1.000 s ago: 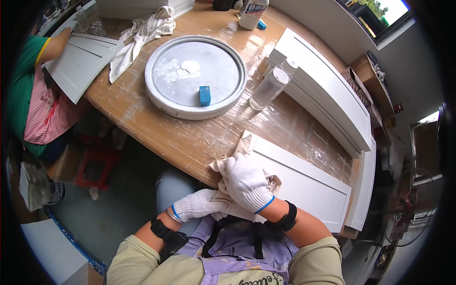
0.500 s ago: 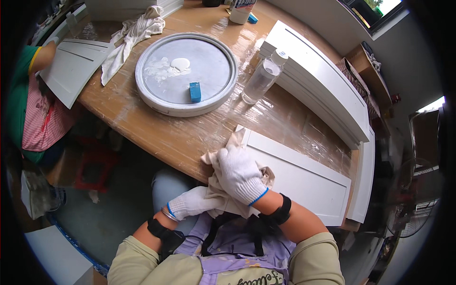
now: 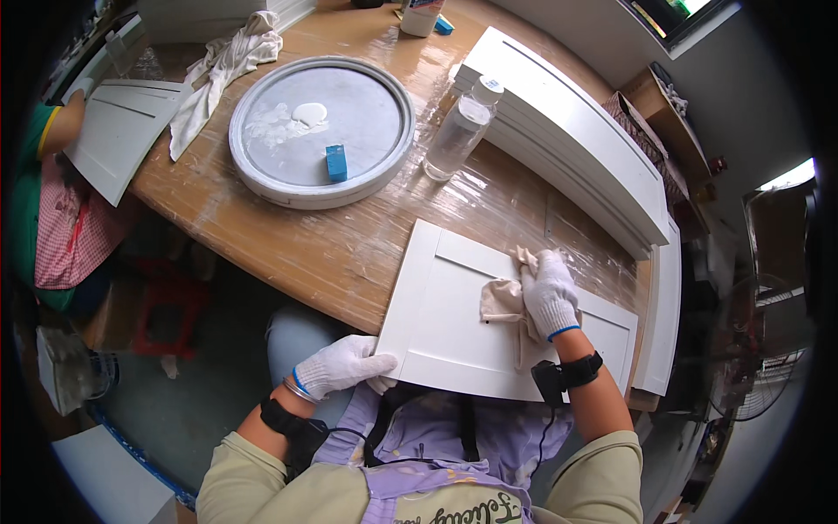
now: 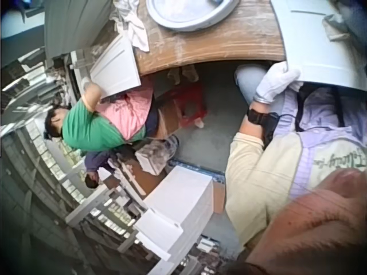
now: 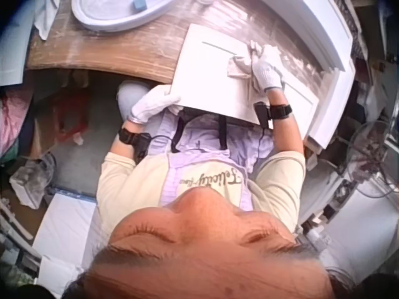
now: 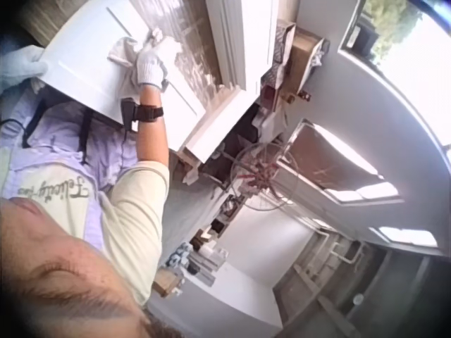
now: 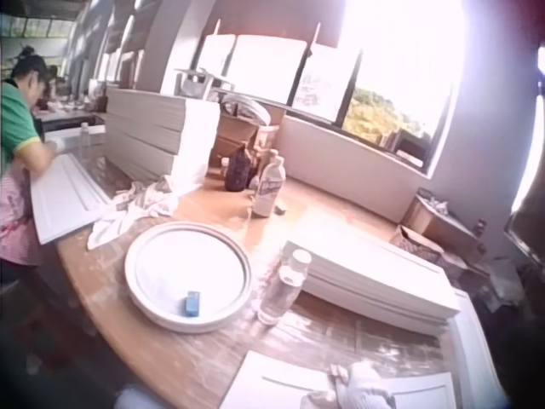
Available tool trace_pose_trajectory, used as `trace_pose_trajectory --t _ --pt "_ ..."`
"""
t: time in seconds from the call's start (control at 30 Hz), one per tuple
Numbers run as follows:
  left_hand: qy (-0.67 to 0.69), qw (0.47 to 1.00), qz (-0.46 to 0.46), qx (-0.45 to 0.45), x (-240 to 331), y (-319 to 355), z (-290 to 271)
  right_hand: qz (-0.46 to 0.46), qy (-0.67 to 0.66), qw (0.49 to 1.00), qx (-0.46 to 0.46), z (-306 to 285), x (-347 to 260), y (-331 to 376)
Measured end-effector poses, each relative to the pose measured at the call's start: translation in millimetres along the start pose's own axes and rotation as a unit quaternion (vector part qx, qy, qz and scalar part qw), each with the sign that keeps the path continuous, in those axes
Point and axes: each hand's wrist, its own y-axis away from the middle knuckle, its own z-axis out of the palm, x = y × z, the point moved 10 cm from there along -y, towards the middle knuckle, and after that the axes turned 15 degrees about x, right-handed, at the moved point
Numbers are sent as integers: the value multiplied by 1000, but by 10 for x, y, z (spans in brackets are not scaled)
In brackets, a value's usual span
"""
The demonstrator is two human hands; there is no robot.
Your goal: Wiping and cleaning white cabinet panels using a cloth and scraper.
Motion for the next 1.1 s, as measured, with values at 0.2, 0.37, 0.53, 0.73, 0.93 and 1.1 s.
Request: trace_pose_trajectory --t 0.2,0.37,0.53,0.73,0.93,1.1 --pt "1 1000 13 10 -8 -13 -23 -160 -125 977 -69 188 -1684 16" --pt "12 1000 17 3 0 -3 -12 -102 -109 989 -13 31 -806 -13" --pt "6 1000 8 13 26 43 -21 27 -14 998 -58 -12 -106 8" --pt "1 1000 14 -11 -14 -52 25 -133 -95 986 -25 97 -1276 -102" --pt "-4 1000 22 9 -22 -34 -59 -351 -159 914 -129 68 -2135 907" --pt "33 999 34 -23 44 62 -51 -384 -116 829 -390 -253 -1587 1522"
